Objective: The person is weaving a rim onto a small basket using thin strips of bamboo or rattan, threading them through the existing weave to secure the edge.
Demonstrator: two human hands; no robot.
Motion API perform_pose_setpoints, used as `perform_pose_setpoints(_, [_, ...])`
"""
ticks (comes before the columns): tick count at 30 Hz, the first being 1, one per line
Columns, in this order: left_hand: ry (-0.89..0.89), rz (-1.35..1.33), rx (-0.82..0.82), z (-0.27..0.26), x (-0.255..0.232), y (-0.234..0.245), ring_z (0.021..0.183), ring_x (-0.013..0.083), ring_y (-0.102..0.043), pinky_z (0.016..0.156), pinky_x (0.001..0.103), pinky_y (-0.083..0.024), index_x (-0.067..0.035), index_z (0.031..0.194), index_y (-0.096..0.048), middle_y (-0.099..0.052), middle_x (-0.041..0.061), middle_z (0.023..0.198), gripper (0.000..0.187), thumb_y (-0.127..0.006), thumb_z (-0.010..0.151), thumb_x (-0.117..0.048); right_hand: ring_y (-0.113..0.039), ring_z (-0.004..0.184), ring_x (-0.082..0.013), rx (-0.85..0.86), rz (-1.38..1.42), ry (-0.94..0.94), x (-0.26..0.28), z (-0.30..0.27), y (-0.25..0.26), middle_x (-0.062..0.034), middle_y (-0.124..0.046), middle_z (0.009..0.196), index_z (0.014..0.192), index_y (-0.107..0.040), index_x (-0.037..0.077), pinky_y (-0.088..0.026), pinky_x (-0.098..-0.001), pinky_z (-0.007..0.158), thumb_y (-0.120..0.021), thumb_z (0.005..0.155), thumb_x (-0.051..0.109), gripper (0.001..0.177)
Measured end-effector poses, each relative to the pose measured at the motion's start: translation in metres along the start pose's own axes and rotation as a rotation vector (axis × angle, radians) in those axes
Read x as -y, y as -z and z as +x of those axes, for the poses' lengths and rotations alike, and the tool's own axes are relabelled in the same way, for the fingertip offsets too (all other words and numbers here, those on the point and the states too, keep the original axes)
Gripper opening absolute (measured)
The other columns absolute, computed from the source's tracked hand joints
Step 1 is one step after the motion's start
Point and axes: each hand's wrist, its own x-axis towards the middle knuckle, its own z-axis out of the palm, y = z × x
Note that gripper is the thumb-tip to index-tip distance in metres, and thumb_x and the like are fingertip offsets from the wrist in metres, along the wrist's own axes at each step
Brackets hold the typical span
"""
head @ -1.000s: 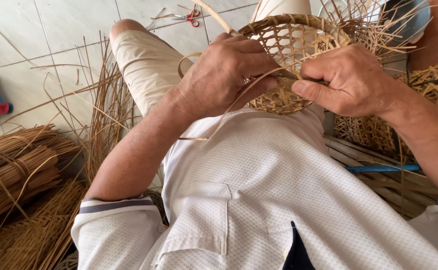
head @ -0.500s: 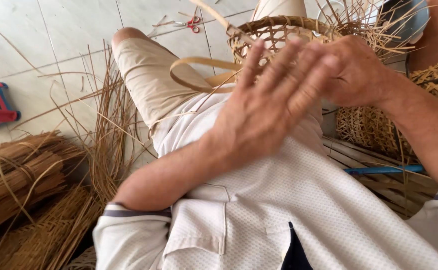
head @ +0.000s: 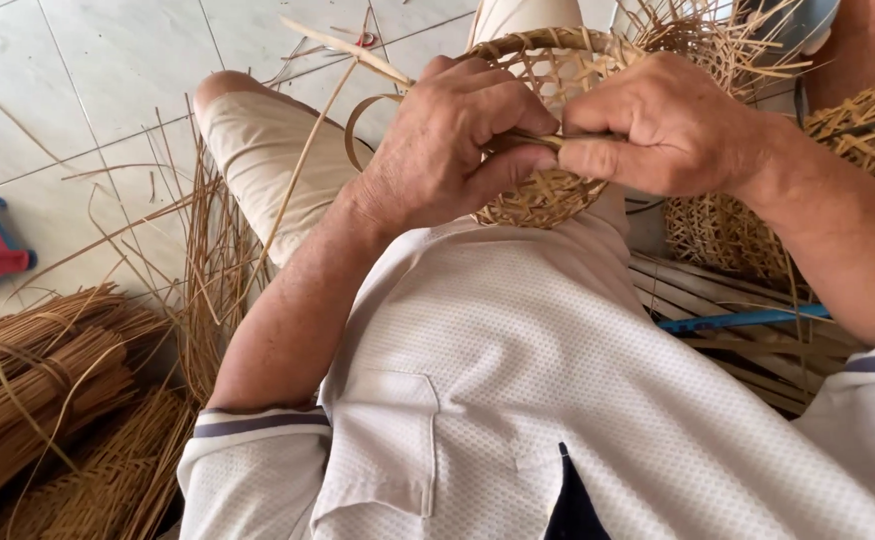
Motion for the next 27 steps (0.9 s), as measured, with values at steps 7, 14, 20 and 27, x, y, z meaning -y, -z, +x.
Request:
perform_pose_setpoints(7, [-0.027,0.176,-0.056,0.003,0.005,-0.016,0.088,0.0204,-0.062,0.087,0.039,-0.042,-0.012,0.098,-0.064,-0.066,0.000,0.088,0.019,-0.077,0.100,-0.026,-0.028,0.038,-0.0130,0.031,0.215,-0.058,-0.014,0.001,0.009,0.0026,-0.038,0.048,0.058,-0.040,0.016,-0.029,-0.0309,0.037,-0.037,0.103,0.025,0.046])
perform_pose_setpoints(14, [-0.035,0.017,-0.161,0.005,-0.006,-0.016,0.085,0.0184,-0.062,0.087,0.037,-0.042,-0.010,0.093,-0.072,-0.066,0.001,0.091,0.013,-0.082,0.092,-0.018,-0.030,0.030,-0.0128,-0.021,0.087,-0.162,-0.014,0.001,-0.002,-0.0002,-0.040,0.041,0.051,-0.046,0.013,-0.025,-0.0297,0.030,-0.033,0.108,0.049,0.069])
perform_pose_setpoints(20, [-0.115,0.073,-0.269,0.005,-0.009,-0.022,0.081,0.0181,-0.066,0.086,0.036,-0.046,-0.007,0.096,-0.074,-0.073,0.003,0.097,0.013,-0.083,0.094,-0.015,-0.033,0.029,-0.0122,-0.071,0.047,-0.103,-0.019,0.001,-0.010,0.0002,-0.043,0.043,0.054,-0.049,0.013,-0.028,-0.0285,0.029,-0.028,0.108,0.053,0.070])
perform_pose_setpoints(27, [0.018,-0.122,-0.344,0.001,0.017,-0.033,0.058,0.0128,-0.049,0.070,0.030,-0.043,-0.009,0.083,-0.063,-0.057,-0.001,0.070,0.021,-0.075,0.098,-0.017,-0.046,0.065,-0.0171,-0.143,0.219,0.116,-0.016,0.000,-0.006,-0.0094,-0.058,0.083,0.112,-0.066,-0.002,-0.041,-0.0310,0.057,-0.025,0.113,0.033,0.053])
